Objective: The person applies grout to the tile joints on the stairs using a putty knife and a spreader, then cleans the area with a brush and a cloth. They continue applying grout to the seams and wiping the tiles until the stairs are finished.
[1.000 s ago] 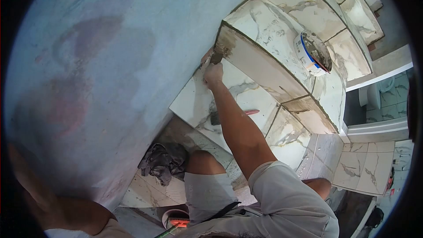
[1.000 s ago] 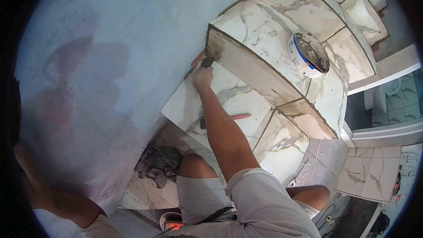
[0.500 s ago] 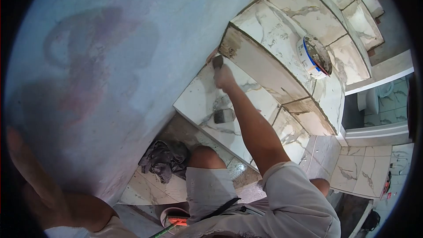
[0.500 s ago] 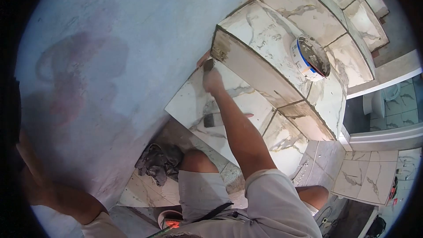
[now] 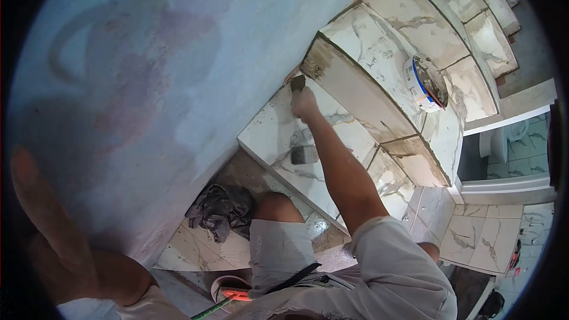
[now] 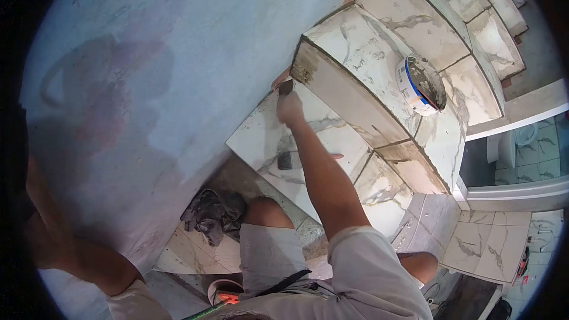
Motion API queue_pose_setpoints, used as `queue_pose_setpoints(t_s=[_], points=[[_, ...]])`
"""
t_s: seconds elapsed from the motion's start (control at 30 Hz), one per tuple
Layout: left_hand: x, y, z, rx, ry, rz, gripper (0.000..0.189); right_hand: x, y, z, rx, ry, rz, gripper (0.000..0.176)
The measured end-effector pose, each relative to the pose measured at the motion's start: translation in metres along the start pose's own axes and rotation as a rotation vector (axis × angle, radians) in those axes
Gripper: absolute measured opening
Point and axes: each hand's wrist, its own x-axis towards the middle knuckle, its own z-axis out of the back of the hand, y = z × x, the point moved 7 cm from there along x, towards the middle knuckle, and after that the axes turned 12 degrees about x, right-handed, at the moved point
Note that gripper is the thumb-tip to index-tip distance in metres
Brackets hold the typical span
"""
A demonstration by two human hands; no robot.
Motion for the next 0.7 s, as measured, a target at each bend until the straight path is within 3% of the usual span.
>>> queue_pose_setpoints(t_s=[0.03, 0.07, 0.1, 0.13, 0.17, 0.2, 0.23, 0.27, 0.3, 0.37, 0.4, 0.43, 0.47, 0.6, 0.7], points=[[0.014, -0.009, 0.002, 0.043, 0.256, -0.042, 0.065, 0.025, -0.03, -0.017, -0.003, 0.0, 0.004, 0.02], [0.016, -0.014, -0.004, 0.084, 0.513, -0.086, 0.065, 0.046, -0.049, -0.04, -0.193, 0.0, 0.249, 0.018], [0.007, -0.011, -0.018, 0.089, 0.514, -0.086, 0.065, 0.054, -0.048, -0.056, -0.381, -0.003, 0.494, 0.017], [-0.002, -0.004, -0.022, 0.034, 0.206, -0.059, 0.065, 0.021, -0.026, -0.059, -0.408, -0.172, 0.407, 0.012], [-0.01, 0.001, -0.013, -0.028, -0.102, -0.032, 0.064, -0.031, 0.004, -0.059, -0.434, 0.134, 0.44, 0.023], [-0.011, 0.0, -0.014, -0.038, -0.103, -0.032, 0.064, -0.052, -0.015, -0.093, -0.405, 0.595, 0.767, 0.024], [-0.011, -0.001, -0.014, -0.031, -0.117, -0.021, 0.065, -0.09, -0.009, -0.076, 0.29, 0.554, 0.119, 0.026], [-0.01, -0.001, -0.012, -0.018, -0.133, -0.009, 0.066, -0.11, 0.007, -0.055, 0.205, 0.476, 0.072, 0.028], [-0.01, -0.001, -0.011, -0.012, -0.14, -0.003, 0.066, -0.117, 0.015, -0.037, 0.123, 0.397, 0.029, 0.029], [-0.009, 0.003, -0.012, -0.01, -0.105, 0.098, 0.068, -0.1, 0.024, 0.014, 0.138, 0.077, 0.184, 0.029], [-0.009, 0.002, -0.008, -0.006, -0.112, 0.099, 0.068, -0.075, 0.01, 0.028, 0.143, -0.062, 0.062, 0.029], [-0.011, 0.003, -0.009, 0.012, -0.05, 0.121, 0.068, -0.065, 0.021, 0.043, -0.062, -0.12, 0.104, 0.028], [-0.011, 0.004, -0.012, 0.028, 0.014, 0.141, 0.067, -0.059, 0.031, 0.054, -0.166, -0.156, 0.026, 0.027], [-0.007, -0.002, -0.013, 0.102, 0.016, 0.029, 0.066, -0.042, 0.045, 0.068, -0.395, -0.17, 0.055, 0.023], [-0.011, 0.002, -0.017, 0.013, -0.097, 0.116, 0.065, -0.075, 0.036, 0.095, -0.364, -0.117, 0.106, 0.023]])
